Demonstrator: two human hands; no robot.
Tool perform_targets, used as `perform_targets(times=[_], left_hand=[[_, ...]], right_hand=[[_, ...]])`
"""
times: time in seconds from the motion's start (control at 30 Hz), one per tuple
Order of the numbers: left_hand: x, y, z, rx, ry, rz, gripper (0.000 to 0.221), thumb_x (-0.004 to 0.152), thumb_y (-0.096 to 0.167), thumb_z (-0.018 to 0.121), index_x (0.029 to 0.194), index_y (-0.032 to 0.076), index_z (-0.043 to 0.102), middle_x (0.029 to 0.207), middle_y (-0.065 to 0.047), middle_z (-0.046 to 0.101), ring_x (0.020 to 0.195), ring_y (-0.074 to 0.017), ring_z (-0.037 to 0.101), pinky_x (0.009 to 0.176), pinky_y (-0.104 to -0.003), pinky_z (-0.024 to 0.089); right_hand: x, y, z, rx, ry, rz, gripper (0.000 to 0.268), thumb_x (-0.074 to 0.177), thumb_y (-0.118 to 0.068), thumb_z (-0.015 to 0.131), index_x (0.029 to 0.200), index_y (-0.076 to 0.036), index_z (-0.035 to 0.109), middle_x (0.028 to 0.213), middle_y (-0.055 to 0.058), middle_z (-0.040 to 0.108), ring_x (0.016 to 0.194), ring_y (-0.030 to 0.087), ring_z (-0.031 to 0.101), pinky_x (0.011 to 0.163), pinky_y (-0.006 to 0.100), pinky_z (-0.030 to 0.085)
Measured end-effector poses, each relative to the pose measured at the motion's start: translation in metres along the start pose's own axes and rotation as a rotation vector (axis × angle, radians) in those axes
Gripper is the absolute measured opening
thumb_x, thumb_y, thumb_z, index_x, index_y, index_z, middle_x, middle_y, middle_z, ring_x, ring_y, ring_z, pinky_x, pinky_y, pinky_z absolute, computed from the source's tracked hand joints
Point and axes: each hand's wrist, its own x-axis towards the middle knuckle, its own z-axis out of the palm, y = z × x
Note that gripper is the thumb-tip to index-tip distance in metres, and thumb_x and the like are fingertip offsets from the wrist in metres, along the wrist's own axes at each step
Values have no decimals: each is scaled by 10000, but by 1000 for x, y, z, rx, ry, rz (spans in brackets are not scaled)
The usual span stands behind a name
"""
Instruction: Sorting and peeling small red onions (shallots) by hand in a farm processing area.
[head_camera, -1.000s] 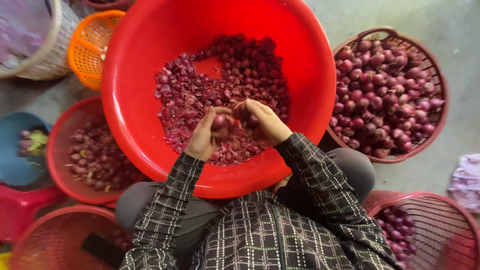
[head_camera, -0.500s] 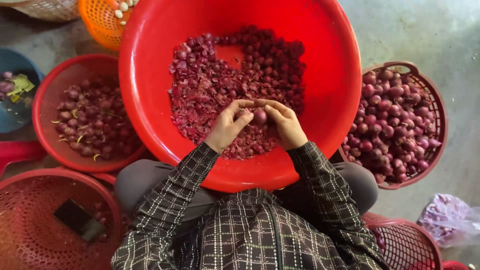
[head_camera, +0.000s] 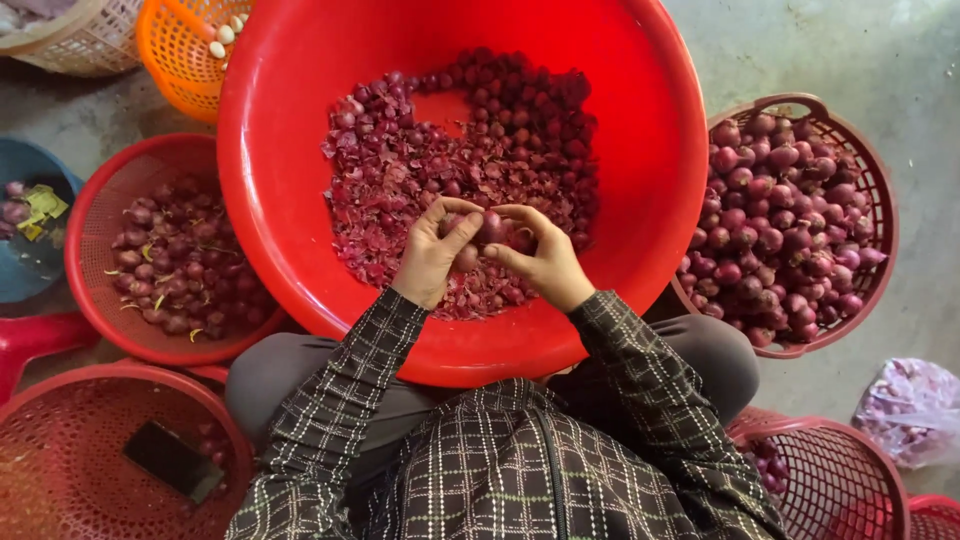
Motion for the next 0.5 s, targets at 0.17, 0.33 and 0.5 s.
perform_targets(times=[0.17,0.33,0.5], left_hand=[[-12,11,7,241,-13,151,123,987,151,719,1090,101,763,892,-118,778,788,-171,774,637,-264,643],[-7,9,-3,665,-66,401,219,935,57,725,1139,111,783,1006,-68,776,944,-187,748,762,-291,614],[-6,1,-4,894,-15,607,139,899,16,699,1015,56,764,841,-89,717,740,-243,711,617,-320,586]], right_hand=[[0,5,-9,-25,52,-46,458,860,-302,867,1274,-169,723,1098,77,730,856,108,560,768,298,545],[3,1,-14,35,34,-44,423,894,-294,838,1262,-125,716,1096,82,729,911,132,605,824,311,543],[2,-4,-10,179,2,34,406,928,-236,789,1284,-78,674,866,79,702,648,92,638,594,215,526]])
